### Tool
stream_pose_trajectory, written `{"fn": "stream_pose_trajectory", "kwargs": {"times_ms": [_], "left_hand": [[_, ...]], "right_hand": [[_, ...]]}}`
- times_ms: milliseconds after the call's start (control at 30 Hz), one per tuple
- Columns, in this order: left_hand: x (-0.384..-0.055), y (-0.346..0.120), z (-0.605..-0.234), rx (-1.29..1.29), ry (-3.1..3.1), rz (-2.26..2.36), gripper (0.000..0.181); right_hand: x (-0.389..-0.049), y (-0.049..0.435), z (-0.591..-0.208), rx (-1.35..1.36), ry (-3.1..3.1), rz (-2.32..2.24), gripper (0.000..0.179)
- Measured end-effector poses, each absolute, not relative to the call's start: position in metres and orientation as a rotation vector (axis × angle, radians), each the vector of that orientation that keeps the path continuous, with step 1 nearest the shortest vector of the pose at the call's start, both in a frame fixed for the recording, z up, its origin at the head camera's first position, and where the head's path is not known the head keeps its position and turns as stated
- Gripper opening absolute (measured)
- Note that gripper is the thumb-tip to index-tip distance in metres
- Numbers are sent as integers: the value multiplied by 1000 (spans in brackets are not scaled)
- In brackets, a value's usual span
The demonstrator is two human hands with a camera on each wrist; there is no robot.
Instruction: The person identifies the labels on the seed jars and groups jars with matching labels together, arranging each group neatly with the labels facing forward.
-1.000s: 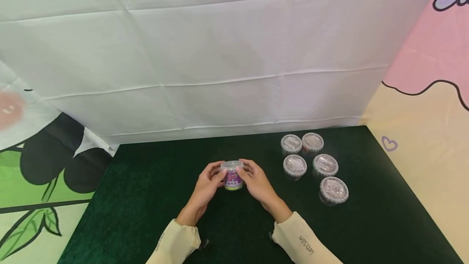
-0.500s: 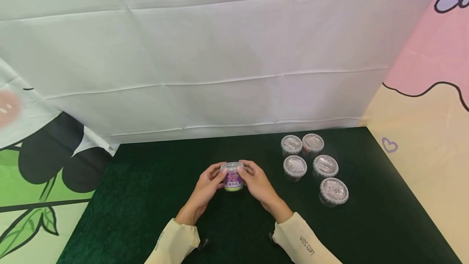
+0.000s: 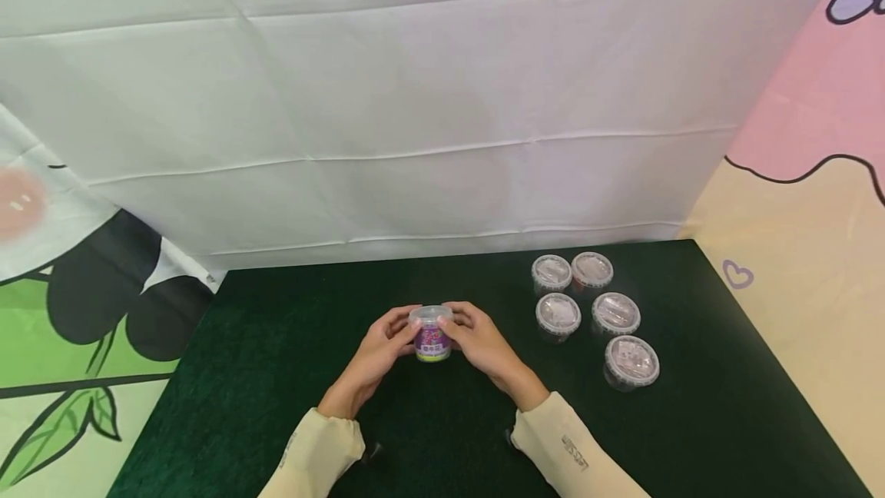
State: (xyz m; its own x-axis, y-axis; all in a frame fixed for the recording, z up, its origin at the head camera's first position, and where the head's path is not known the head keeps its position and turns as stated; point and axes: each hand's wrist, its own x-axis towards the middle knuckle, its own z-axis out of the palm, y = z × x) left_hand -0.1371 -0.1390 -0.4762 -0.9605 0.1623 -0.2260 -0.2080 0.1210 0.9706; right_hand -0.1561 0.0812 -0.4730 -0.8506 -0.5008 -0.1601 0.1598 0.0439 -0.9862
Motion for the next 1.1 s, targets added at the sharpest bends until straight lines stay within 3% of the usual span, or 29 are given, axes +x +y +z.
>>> {"fn": "stream_pose_trajectory", "kwargs": {"times_ms": [1100], "left_hand": [[-148,-197,-473,-37,2132,1895,50]], "right_hand": [[-180,34,-469,-434,1950,-1743,47]]}}
